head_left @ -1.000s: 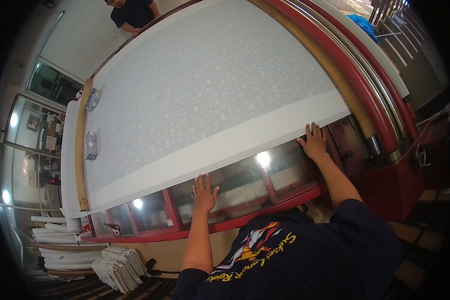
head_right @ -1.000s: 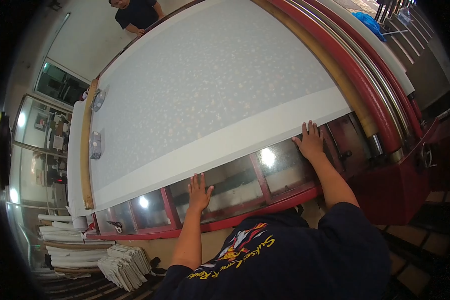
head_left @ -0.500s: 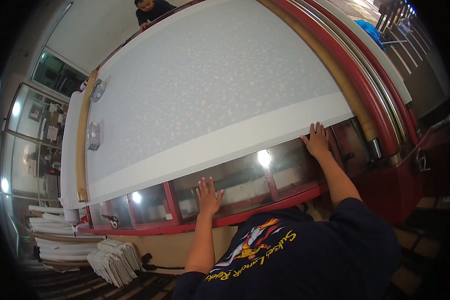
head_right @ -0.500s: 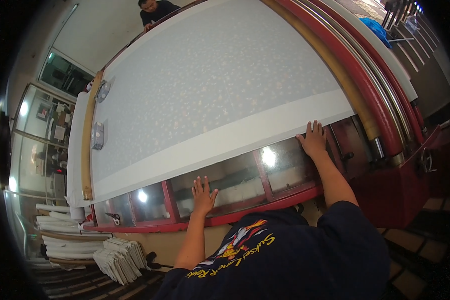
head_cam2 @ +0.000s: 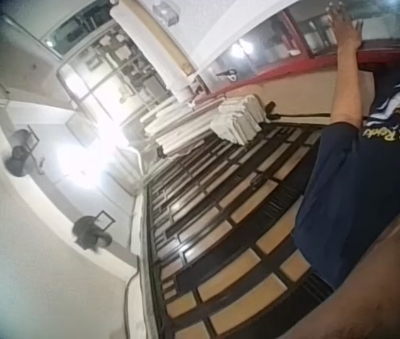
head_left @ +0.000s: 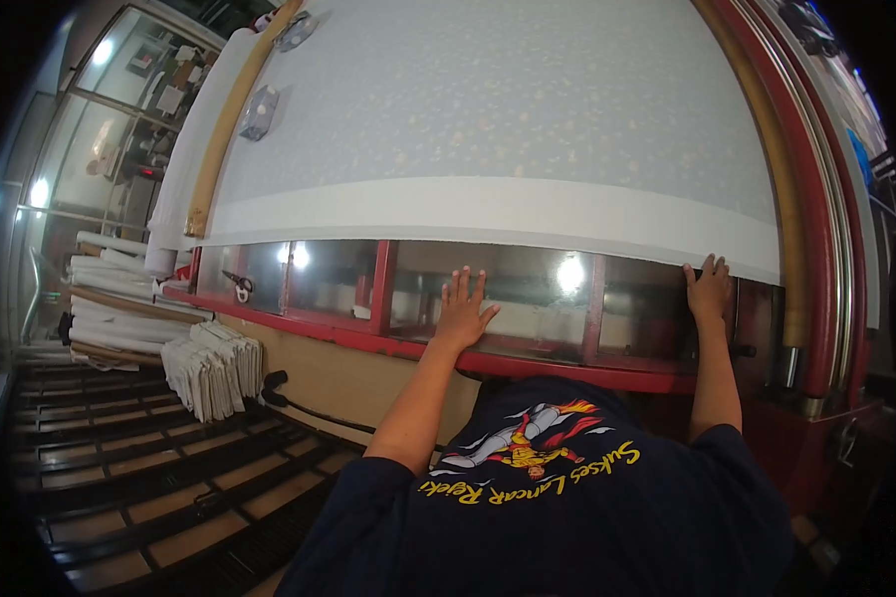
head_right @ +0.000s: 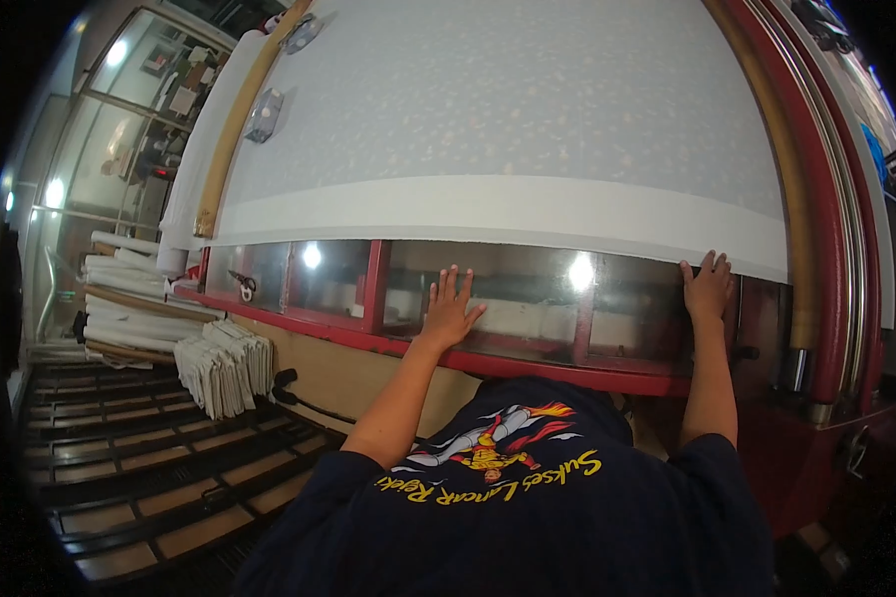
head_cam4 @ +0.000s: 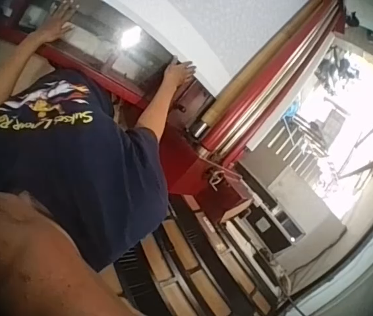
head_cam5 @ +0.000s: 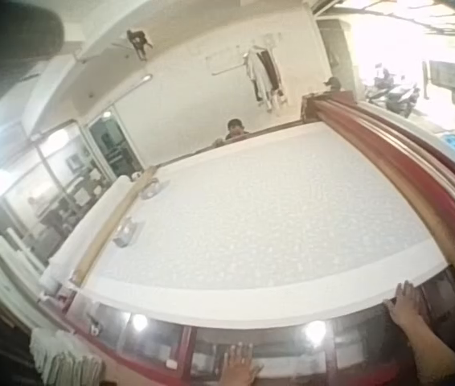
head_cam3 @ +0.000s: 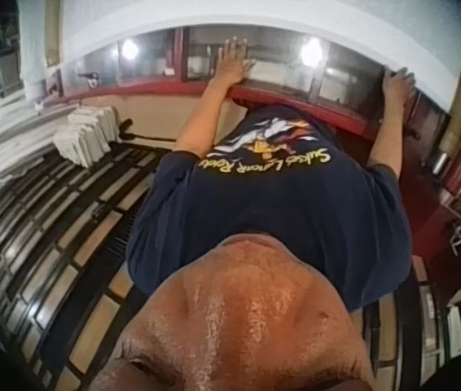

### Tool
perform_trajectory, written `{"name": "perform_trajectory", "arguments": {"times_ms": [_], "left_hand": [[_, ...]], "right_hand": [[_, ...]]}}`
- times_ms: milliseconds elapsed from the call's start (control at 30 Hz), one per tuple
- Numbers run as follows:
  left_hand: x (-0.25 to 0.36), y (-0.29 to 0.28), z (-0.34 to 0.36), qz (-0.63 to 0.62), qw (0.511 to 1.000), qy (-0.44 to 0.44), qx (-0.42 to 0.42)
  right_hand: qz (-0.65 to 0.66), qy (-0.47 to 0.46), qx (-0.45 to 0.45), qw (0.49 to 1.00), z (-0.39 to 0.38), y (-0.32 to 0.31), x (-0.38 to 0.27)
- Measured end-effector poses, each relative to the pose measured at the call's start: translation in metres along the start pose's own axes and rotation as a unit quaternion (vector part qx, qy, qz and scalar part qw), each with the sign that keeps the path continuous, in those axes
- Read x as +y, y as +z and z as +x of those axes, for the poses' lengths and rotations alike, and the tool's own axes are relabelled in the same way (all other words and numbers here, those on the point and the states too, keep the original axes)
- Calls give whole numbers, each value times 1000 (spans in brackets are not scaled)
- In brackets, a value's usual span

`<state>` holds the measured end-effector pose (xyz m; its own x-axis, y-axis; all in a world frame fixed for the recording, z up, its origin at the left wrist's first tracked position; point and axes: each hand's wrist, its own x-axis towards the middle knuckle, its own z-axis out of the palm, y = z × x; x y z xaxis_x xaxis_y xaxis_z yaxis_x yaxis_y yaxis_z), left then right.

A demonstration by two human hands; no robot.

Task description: The recorder aligns a roll of patterned fabric on a large flatbed machine and uses scissors to cut it to size.

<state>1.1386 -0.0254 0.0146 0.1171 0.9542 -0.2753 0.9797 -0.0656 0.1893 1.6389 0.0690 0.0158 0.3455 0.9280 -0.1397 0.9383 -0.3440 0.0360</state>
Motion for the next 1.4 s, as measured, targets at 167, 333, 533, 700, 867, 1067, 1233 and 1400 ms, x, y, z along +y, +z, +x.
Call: {"name": "perform_trajectory", "arguments": {"times_ms": [167,333,533,700,867,1067,1233,1400], "left_hand": [[-2,3,-6,1,1000,2,-6],[-2,3,-8,-9,1000,1,-2],[-3,3,-9,-16,1000,0,0],[-2,3,-9,-20,1000,2,-2],[-4,4,-10,-13,1000,2,-1],[-3,5,-10,-13,1000,3,-4],[0,4,-8,-6,1000,-9,-16],[-2,4,-6,-16,1000,5,-9]], "right_hand": [[-5,5,-11,1000,-1,-2,1],[5,11,-26,1000,-4,-10,-1],[-11,17,-31,999,-4,-17,-2],[15,20,-28,999,-1,-15,3],[6,19,-22,1000,1,-14,3],[-3,16,-13,1000,0,-16,6],[8,24,-33,999,4,-15,11],[19,20,-24,999,6,-14,12]]}}
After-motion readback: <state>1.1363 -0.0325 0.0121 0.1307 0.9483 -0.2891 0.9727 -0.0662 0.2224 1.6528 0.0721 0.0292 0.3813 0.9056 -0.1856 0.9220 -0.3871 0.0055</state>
